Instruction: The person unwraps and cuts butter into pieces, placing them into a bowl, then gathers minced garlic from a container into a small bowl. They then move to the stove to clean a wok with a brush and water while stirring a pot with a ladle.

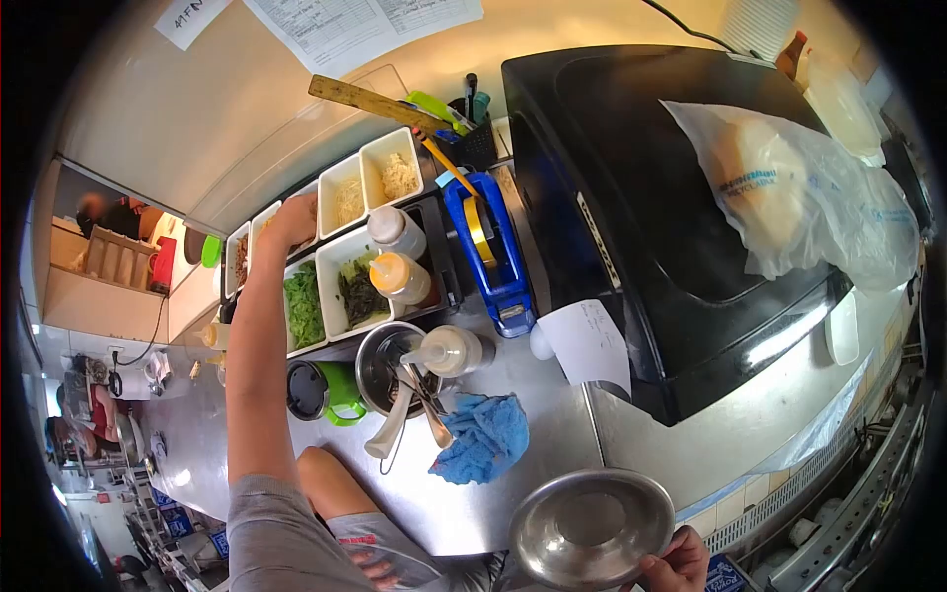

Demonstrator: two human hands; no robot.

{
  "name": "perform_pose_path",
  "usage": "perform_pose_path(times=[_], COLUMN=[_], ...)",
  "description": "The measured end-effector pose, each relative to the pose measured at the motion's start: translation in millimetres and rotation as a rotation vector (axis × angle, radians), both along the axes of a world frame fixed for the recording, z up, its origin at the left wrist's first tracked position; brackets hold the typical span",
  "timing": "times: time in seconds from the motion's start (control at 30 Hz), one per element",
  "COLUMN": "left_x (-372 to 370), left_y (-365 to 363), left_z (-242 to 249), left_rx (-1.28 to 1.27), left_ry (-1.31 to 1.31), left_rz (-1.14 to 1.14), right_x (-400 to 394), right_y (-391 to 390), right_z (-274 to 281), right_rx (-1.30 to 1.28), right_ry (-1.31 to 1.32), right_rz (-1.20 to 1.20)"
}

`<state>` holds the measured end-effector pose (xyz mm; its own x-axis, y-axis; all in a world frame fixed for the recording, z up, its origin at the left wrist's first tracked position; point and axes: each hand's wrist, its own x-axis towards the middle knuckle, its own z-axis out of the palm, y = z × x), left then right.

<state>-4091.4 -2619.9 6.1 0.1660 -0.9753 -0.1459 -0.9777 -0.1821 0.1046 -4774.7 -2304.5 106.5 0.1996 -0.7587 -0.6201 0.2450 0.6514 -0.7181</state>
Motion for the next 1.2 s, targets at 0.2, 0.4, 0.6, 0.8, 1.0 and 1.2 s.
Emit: perform_pose_path(times=[0.2,0.4,0.6,0.8,1.0,1.2], left_x=[15.8,9.1,68.4,52.6,40.0,49.1], left_y=[-9.0,-5.5,-11.8,-6.6,-0.9,3.3], left_z=[-21.2,-15.7,-54.8,-27.1,5.2,-11.5], left_rx=[-0.079,-0.12,-0.271,-0.252,-0.175,-0.326], left_ry=[-0.04,0.031,0.5,0.302,0.594,0.212], left_rz=[-0.008,0.041,0.237,0.251,0.37,0.209], right_x=[37.4,131.6,259.5,346.0,383.0,393.7], right_y=[-37.1,-107.5,-201.9,-242.0,-249.0,-252.3], right_z=[21.7,53.1,31.0,10.1,13.1,16.5], right_rx=[-0.028,-0.315,-0.506,-0.688,-0.818,-0.893], right_ry=[-0.004,-0.129,-0.233,0.15,0.374,0.421], right_rz=[-0.003,0.057,-0.012,0.051,0.174,0.191])
